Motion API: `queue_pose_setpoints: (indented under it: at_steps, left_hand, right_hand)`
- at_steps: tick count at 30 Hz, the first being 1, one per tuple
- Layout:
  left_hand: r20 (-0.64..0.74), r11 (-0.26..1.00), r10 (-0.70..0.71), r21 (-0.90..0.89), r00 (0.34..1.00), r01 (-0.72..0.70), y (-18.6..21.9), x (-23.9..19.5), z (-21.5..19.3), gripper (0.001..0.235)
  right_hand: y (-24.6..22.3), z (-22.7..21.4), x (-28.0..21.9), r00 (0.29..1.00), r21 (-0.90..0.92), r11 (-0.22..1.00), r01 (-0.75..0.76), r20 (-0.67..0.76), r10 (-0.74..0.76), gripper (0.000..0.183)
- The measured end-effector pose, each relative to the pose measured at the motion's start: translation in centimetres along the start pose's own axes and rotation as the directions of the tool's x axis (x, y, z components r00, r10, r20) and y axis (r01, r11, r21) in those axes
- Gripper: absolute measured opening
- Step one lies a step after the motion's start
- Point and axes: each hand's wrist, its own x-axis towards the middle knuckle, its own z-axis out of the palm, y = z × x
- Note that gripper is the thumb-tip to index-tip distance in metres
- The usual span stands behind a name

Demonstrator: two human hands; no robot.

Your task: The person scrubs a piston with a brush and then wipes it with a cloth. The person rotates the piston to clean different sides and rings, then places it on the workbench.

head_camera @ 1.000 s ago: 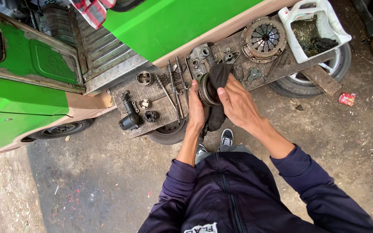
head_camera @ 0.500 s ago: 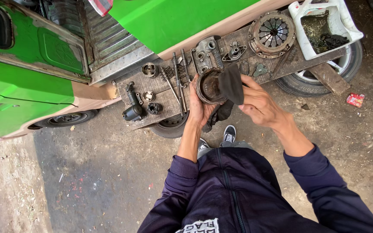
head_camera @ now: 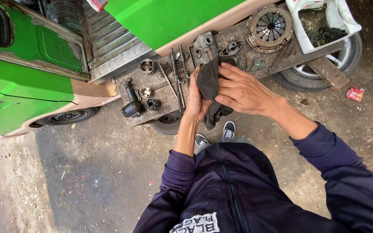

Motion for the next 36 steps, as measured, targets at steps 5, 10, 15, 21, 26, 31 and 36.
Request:
queue_pose_setpoints:
  at_steps: [5,10,15,21,26,31,36]
  left_hand:
    - [-0.042,0.986,0.138,0.096,0.990,-0.133,-1.8,0.6,-0.4,0.059]
    - [-0.029,0.964,0.203,0.181,0.979,-0.195,-3.0,1.0,-1.3,0.063]
    - [-0.151,0.966,0.077,0.256,0.986,-0.036,-2.9,0.2,-0.5,0.065]
    - [-0.081,0.997,0.076,0.017,0.994,-0.075,-3.4,-0.2,0.2,0.071]
    - [-0.014,0.986,0.118,0.120,0.993,-0.115,-4.8,1.2,-0.7,0.068]
    - [-0.138,0.975,0.100,0.210,0.985,-0.069,-5.8,1.4,-0.2,0.066]
    - [-0.185,0.986,0.140,0.117,0.973,-0.119,-6.6,1.8,0.3,0.064]
  right_hand:
    - [-0.4,1.2,1.4,0.970,0.100,0.981,-0.164,-0.166,0.179,0.044]
    - [0.7,3.8,1.1,0.871,0.358,0.897,-0.259,-0.314,0.377,0.036]
    - [3.6,5.9,-0.6,0.652,0.901,0.330,-0.283,-0.072,0.755,0.046]
    - [3.9,6.3,-4.2,0.621,0.971,0.216,0.099,-0.230,0.749,0.053]
    - [2.3,5.5,-3.9,0.889,0.362,0.896,-0.259,-0.273,0.368,0.043]
    - [3.9,3.2,-3.4,0.926,0.590,0.789,-0.173,-0.175,0.333,0.058]
    - [2.5,2.8,-5.5,0.973,0.378,0.905,-0.195,-0.041,0.226,0.076]
